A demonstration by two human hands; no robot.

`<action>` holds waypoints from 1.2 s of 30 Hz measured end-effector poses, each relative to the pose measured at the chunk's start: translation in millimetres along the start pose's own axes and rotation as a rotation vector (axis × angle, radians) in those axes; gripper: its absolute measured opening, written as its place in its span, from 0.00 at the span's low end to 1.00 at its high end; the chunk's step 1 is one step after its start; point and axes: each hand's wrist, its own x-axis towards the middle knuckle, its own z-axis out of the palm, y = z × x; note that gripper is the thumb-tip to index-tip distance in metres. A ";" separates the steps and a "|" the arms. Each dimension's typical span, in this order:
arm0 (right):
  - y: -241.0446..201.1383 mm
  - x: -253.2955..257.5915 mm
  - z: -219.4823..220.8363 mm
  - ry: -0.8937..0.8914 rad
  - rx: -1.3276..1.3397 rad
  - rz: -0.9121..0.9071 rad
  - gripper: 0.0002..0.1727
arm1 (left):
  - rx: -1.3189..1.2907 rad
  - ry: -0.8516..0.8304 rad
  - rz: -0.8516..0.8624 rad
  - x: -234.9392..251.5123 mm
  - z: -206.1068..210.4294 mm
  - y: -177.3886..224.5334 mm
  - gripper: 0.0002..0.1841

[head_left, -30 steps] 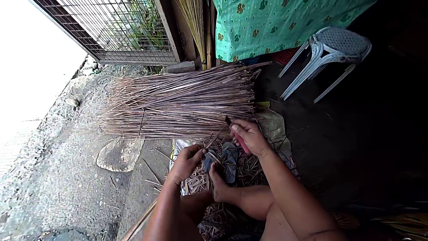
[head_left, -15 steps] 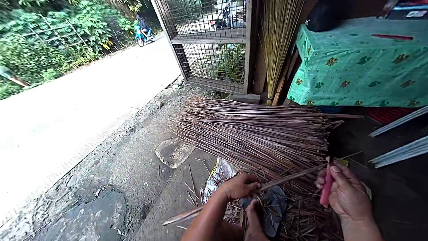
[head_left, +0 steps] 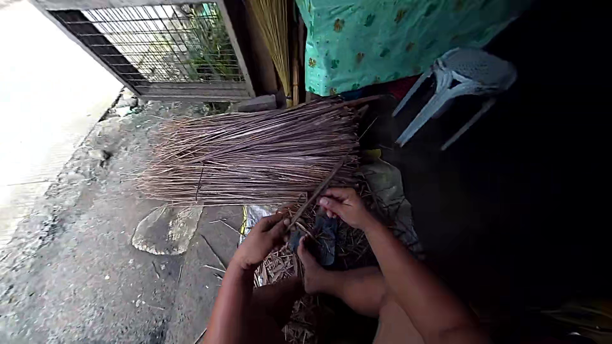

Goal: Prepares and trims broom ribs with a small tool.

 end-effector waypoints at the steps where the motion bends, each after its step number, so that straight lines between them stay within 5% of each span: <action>1: -0.1 2.0 -3.2 0.007 -0.009 0.004 0.13 | -0.002 0.000 0.000 -1.9 -1.8 0.3 0.17; 6: 2.4 2.8 -16.2 0.085 -0.006 -0.021 0.13 | -0.005 -0.013 0.001 -1.5 -1.2 1.3 0.17; 14: -4.9 1.6 -57.2 0.669 0.101 0.057 0.17 | 0.110 0.025 0.009 1.7 -0.3 -5.3 0.19; 19: -24.4 -4.0 -17.8 0.201 0.059 0.106 0.20 | 0.177 0.072 0.112 6.9 0.9 -5.7 0.19; 22: -15.5 -3.5 8.2 0.075 0.094 0.144 0.16 | 0.167 0.040 0.144 5.9 1.1 -5.5 0.19; 29: -4.6 -0.5 -0.9 0.066 0.111 -0.060 0.13 | -0.029 -0.124 0.113 -1.6 -6.1 -1.2 0.24; 36: -7.2 2.5 -25.4 0.268 0.181 -0.136 0.14 | -0.104 -0.233 0.065 -5.1 -11.0 -1.9 0.26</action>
